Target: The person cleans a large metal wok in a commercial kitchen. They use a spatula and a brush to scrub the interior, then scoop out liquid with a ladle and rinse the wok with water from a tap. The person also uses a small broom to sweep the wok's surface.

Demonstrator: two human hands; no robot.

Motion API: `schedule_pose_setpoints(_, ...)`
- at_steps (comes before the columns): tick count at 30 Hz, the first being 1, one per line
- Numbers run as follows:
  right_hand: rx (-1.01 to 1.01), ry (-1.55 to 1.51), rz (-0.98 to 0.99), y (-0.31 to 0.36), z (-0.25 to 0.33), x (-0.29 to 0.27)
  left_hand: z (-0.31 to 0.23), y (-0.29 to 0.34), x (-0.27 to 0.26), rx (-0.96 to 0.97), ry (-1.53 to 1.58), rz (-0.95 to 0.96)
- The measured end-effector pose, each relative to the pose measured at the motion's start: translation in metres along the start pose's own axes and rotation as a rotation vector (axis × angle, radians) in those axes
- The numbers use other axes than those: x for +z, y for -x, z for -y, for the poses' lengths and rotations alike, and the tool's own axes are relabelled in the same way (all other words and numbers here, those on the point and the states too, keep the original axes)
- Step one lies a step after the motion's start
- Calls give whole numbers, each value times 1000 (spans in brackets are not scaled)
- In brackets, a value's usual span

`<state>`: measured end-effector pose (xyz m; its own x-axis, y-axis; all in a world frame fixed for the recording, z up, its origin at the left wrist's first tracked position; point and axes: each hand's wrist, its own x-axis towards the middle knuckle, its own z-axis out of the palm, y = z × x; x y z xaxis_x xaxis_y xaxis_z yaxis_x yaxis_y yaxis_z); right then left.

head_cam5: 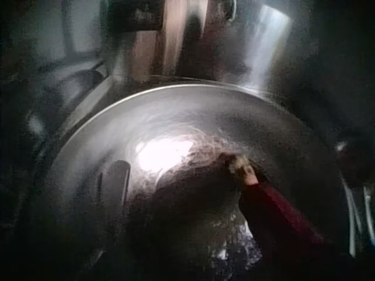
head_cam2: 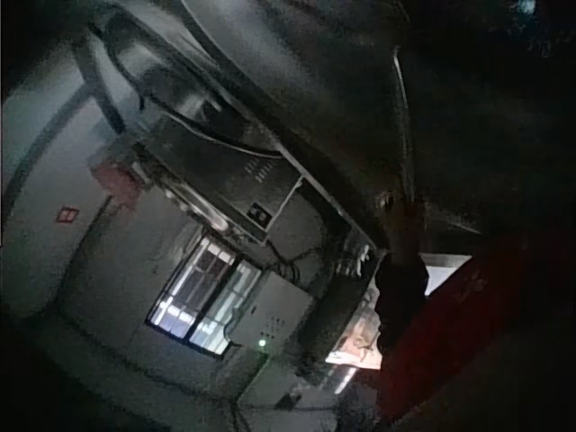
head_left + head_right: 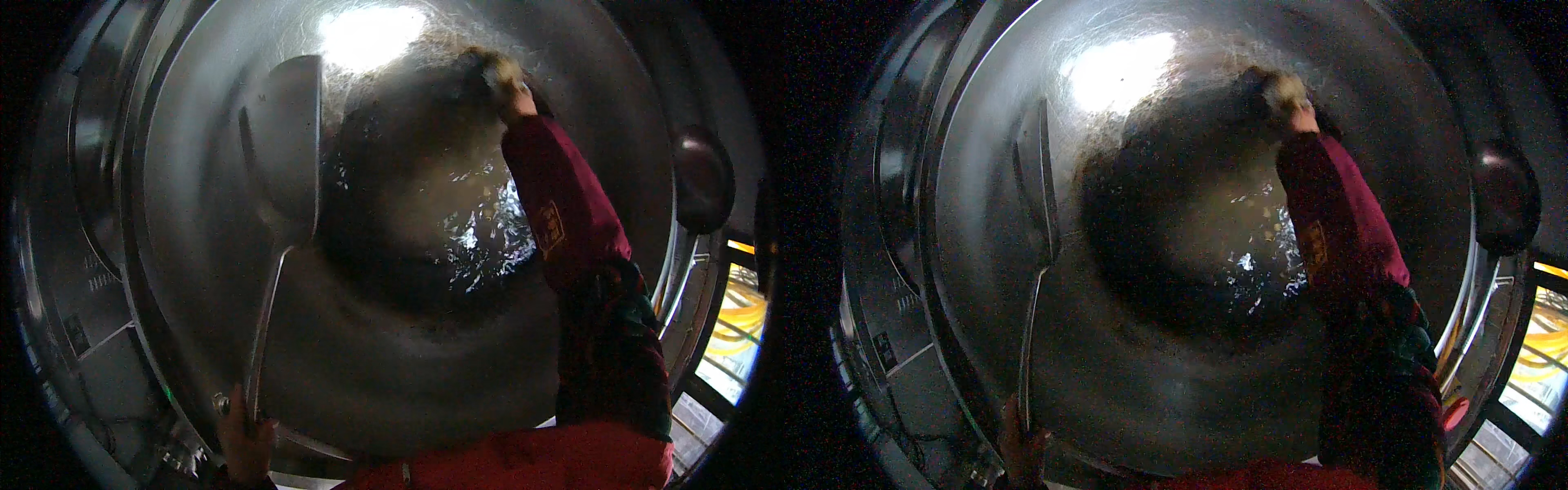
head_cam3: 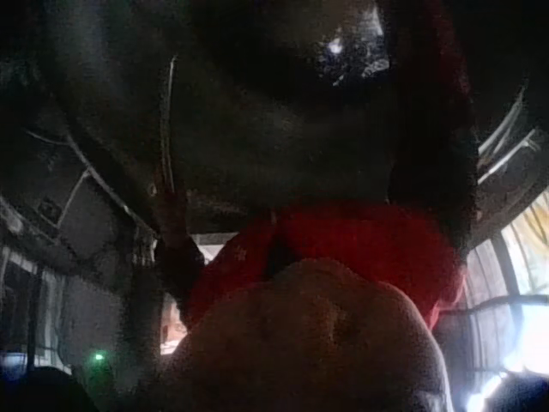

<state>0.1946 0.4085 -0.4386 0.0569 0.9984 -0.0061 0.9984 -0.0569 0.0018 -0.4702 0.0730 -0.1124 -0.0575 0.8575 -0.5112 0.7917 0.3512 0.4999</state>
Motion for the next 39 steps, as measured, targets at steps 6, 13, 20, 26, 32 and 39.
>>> schedule_pose_setpoints(6, -380, -357, 228, -63, 209, -70, -16, 16, -17, -313, 93, 148)
schedule_pose_setpoints(13, -659, -881, 387, 31, 347, -100, -43, 6, -13, -14, -21, 61)
schedule_pose_setpoints(20, -672, -592, 957, 207, 335, -134, -46, 1, -6, 60, 71, 52)
schedule_pose_setpoints(26, -697, -763, 922, 297, 230, -183, -48, 0, -1, -5, 52, 40)
schedule_pose_setpoints(32, -689, -244, 851, 321, 142, -175, -43, 0, -2, -10, 97, 64)
schedule_pose_setpoints(39, -561, -206, 809, 293, 216, -139, -39, -2, -1, 116, 130, 27)
